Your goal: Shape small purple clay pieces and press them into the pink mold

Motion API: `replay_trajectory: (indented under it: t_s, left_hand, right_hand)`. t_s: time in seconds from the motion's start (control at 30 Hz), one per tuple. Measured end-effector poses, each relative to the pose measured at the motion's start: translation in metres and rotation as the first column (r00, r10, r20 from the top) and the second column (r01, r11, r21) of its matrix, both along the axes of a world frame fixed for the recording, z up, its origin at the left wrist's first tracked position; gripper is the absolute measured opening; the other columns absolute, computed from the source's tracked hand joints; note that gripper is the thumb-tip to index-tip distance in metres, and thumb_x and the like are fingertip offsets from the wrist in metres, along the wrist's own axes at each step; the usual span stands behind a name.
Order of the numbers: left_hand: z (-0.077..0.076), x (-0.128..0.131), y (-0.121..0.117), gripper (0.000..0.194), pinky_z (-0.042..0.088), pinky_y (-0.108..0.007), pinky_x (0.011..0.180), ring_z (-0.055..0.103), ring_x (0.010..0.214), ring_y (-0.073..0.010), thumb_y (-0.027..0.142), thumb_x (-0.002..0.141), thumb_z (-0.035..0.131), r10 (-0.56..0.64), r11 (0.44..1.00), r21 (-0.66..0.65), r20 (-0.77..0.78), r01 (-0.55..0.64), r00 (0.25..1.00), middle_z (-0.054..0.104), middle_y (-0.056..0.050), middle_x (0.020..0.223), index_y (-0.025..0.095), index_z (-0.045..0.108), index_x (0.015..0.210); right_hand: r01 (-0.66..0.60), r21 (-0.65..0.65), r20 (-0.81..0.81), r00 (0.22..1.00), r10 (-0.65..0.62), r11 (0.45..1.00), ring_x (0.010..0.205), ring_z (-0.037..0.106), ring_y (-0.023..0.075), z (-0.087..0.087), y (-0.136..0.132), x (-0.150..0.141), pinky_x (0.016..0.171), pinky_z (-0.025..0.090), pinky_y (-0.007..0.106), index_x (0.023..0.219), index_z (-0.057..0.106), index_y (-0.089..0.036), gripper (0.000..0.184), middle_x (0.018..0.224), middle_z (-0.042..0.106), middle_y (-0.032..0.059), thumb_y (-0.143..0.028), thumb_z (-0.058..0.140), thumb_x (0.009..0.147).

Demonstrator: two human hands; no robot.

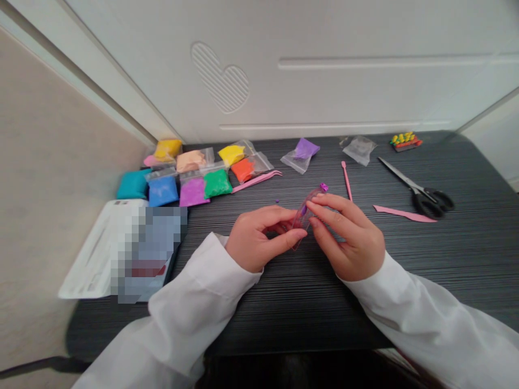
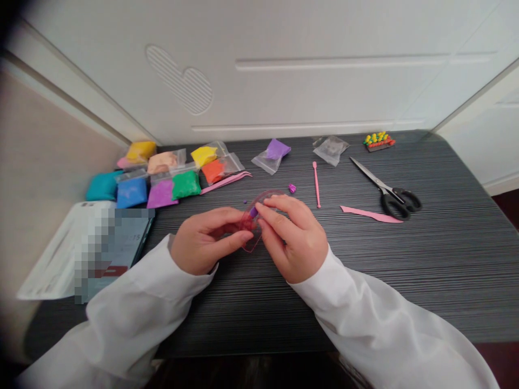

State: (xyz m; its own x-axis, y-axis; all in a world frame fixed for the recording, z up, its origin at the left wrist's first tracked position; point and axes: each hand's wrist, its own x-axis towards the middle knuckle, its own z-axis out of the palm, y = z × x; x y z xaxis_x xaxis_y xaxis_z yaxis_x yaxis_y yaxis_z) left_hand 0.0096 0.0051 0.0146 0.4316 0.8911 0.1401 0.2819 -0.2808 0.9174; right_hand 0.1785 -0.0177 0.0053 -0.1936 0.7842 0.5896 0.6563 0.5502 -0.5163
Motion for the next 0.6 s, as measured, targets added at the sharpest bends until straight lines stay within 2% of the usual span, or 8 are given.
replay_trajectory:
  t_s: [0.37,0.6]
  left_hand:
    - [0.0006,0.0012,0.0008,0.025,0.047,-0.017,0.057,0.055,0.060,-0.0082,0.026,0.068,0.060,-0.028,0.999,0.045,-0.029,0.029,0.999,0.061,-0.003,0.074,0.013,0.061,0.089]
    - [-0.0008,-0.0002,-0.0001,0.024,0.045,-0.017,0.059,0.054,0.060,-0.0067,0.025,0.070,0.058,-0.049,0.983,0.174,-0.080,0.062,0.996,0.061,-0.002,0.072,0.013,0.061,0.091]
  right_hand:
    - [0.026,-0.032,-0.030,0.999,-0.027,0.999,0.096,0.053,0.0165,0.0034,0.0001,-0.0009,0.085,0.043,0.034,0.096,0.059,-0.019,0.024,0.102,0.058,0.0062,-0.015,0.052,0.073]
    - [0.069,-0.041,-0.052,0.996,-0.071,0.997,0.089,0.056,0.0156,0.0038,0.0026,-0.0017,0.081,0.046,0.032,0.087,0.062,-0.018,0.017,0.094,0.061,0.0059,-0.017,0.054,0.072]
